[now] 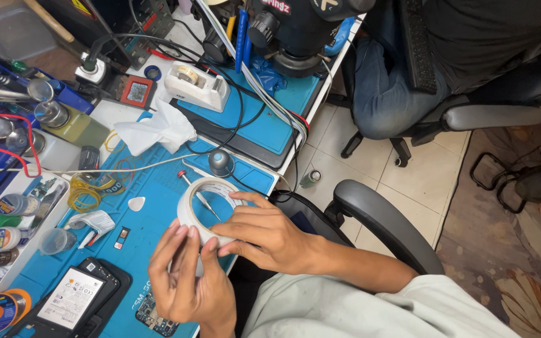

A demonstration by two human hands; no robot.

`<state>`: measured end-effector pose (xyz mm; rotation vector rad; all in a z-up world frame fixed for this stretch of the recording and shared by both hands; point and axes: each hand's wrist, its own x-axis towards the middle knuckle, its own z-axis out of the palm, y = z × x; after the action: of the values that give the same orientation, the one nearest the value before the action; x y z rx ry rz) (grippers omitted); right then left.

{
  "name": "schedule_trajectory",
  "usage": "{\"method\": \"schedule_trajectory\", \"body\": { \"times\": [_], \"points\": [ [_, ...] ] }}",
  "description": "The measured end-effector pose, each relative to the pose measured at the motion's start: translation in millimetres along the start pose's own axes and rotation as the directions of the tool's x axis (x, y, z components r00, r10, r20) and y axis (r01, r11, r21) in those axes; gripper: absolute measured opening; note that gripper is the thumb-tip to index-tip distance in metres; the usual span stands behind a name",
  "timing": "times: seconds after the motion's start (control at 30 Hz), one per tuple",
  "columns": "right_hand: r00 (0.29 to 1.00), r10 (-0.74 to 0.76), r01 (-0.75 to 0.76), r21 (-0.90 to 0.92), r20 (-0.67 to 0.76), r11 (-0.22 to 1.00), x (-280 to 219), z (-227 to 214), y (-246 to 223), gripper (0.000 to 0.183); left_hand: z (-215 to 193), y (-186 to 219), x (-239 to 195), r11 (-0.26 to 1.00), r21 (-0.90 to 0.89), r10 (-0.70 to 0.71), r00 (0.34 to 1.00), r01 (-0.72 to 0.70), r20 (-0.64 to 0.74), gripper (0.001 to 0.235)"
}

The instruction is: The person disassembles a Samsung Galaxy smartphone, removes the back cover and battery, and then applies adhesive tape to the internal components. They use scissors to cut the tape and a screwdriver to adjust parts inside the device.

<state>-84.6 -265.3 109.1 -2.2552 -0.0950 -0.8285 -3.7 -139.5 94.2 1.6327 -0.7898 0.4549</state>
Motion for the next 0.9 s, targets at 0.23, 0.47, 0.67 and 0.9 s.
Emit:
{"method": "schedule_trajectory", "body": {
  "times": [0.23, 0.47, 0.67, 0.9],
  "points": [
    [0.999, -0.026, 0.024, -0.080, -0.027, 0.997, 5.6, 1.0, -7.0, 0.031, -2.4, 1.7, 2.5, 0.993, -0.083, -0.081, 0.997, 0.081, 0.003, 0.025],
    [0.997, -0.076, 0.073, -0.133, -0.023, 0.988, 7.5, 1.9, -9.2, 0.030, -11.1, 3.8, 8.5, 0.984, -0.063, -0.166, 0.985, 0.169, 0.042, 0.028],
    [0.997, -0.080, 0.078, -0.151, -0.007, 0.985, 5.9, 3.8, -9.2, 0.029, -18.3, 3.6, 9.7, 0.957, -0.107, -0.260, 0.960, 0.270, 0.102, 0.029],
    [0.996, -0.085, 0.084, -0.148, 0.000, 0.985, 4.2, 5.1, -5.6, 0.029, -20.1, -5.0, 11.0, 0.928, -0.196, -0.281, 0.940, 0.317, 0.191, 0.024]
  ]
}}
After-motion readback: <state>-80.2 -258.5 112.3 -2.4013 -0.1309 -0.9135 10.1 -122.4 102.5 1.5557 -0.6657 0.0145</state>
